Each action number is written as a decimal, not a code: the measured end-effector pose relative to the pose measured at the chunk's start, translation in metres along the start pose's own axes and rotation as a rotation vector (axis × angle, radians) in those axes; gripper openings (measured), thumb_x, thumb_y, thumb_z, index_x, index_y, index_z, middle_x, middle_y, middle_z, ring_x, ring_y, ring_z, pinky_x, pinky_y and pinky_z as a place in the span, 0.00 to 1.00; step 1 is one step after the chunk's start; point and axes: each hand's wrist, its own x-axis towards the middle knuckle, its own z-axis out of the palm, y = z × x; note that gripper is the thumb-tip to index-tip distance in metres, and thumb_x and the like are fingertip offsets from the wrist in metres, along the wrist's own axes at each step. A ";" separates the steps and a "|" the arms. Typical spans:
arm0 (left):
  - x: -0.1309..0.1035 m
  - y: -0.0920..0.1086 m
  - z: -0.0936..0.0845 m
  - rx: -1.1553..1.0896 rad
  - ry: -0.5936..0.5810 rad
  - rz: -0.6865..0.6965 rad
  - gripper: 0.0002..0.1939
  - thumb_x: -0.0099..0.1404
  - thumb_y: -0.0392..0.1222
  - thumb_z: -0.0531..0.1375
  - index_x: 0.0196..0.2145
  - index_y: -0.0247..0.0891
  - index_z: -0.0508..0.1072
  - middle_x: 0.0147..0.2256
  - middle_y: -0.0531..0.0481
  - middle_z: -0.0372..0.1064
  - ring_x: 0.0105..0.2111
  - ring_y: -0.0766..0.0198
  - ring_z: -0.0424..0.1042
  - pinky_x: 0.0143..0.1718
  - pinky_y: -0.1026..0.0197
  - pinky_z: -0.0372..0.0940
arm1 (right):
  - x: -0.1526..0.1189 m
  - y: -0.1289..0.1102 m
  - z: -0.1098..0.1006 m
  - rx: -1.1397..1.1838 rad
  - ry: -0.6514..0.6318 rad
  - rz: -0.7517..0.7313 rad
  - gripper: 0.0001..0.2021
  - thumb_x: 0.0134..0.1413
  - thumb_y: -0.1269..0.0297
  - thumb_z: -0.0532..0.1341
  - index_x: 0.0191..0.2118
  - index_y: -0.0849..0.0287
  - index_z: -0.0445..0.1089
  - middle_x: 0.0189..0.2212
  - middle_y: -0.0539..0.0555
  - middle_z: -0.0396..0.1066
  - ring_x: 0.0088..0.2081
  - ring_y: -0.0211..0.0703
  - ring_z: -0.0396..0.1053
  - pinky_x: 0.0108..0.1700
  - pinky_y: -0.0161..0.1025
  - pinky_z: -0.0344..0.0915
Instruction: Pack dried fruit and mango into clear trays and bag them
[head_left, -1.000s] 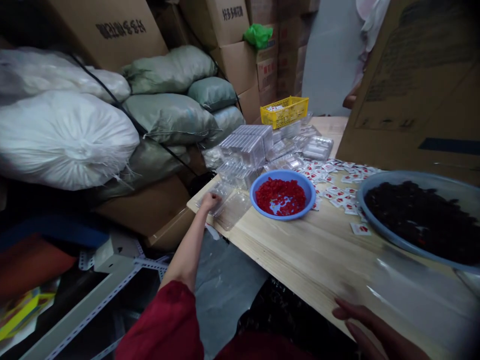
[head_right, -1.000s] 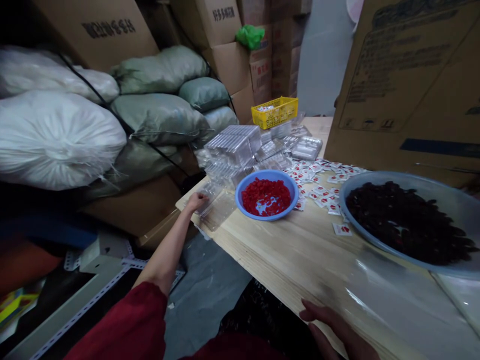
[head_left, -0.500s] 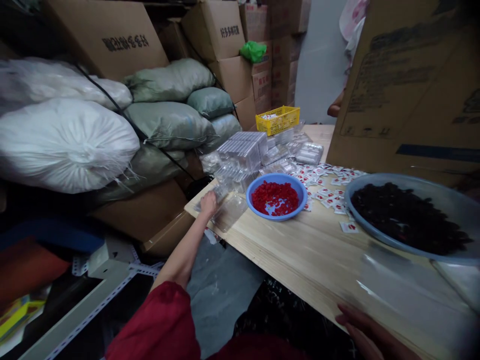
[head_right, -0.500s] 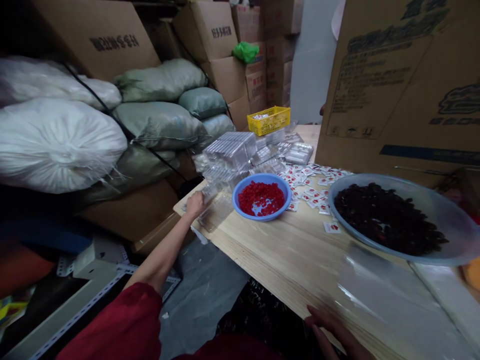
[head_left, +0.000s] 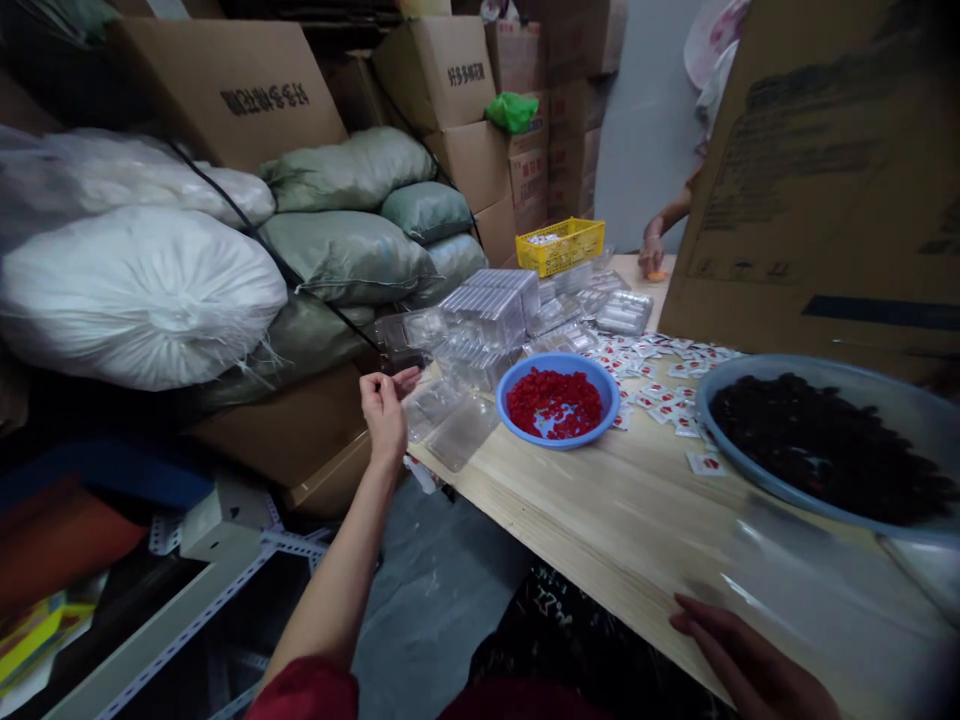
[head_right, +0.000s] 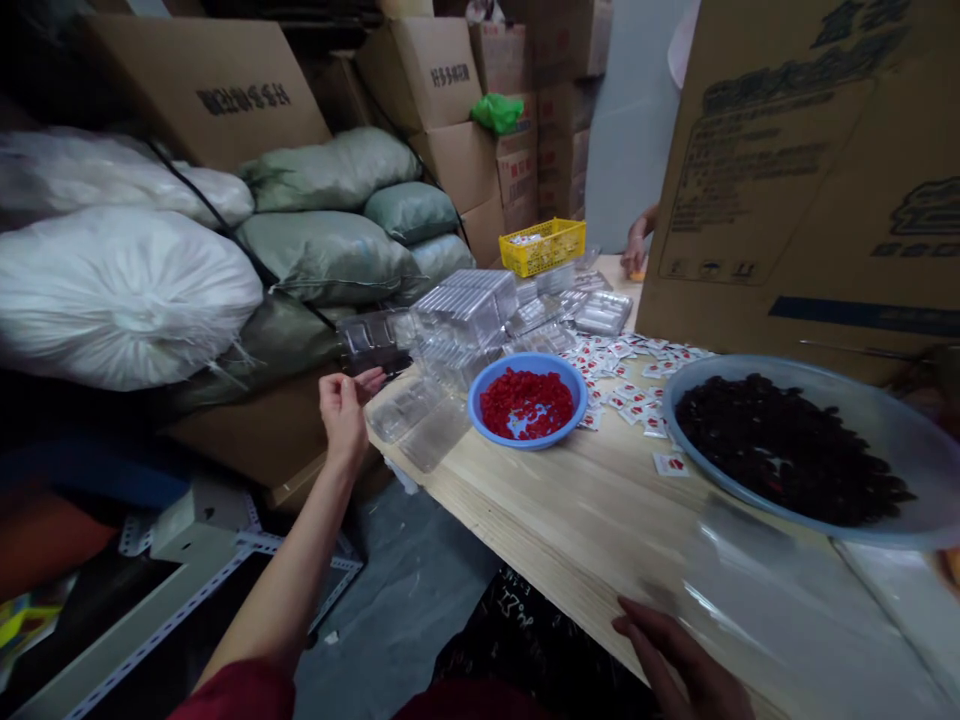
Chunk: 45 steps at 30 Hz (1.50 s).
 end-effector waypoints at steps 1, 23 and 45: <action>-0.018 0.012 0.007 -0.202 -0.061 -0.051 0.10 0.73 0.52 0.45 0.41 0.44 0.55 0.48 0.43 0.74 0.45 0.63 0.76 0.50 0.56 0.67 | -0.001 -0.006 0.005 -0.002 -0.008 -0.001 0.18 0.50 0.46 0.63 0.41 0.49 0.80 0.44 0.55 0.79 0.48 0.58 0.75 0.47 0.47 0.76; -0.130 0.057 0.206 0.196 -1.129 0.266 0.06 0.67 0.40 0.54 0.40 0.41 0.70 0.37 0.47 0.73 0.39 0.60 0.71 0.42 0.60 0.63 | 0.020 0.056 0.037 0.133 0.529 0.037 0.30 0.60 0.55 0.60 0.66 0.55 0.56 0.40 0.53 0.64 0.36 0.41 0.67 0.41 0.42 0.71; -0.050 -0.038 0.248 0.460 -1.421 0.381 0.08 0.58 0.37 0.55 0.33 0.39 0.73 0.33 0.48 0.74 0.32 0.61 0.70 0.35 0.63 0.62 | 0.244 0.026 -0.132 -0.893 0.174 0.302 0.12 0.48 0.75 0.66 0.41 0.61 0.77 0.44 0.60 0.77 0.47 0.49 0.73 0.47 0.37 0.66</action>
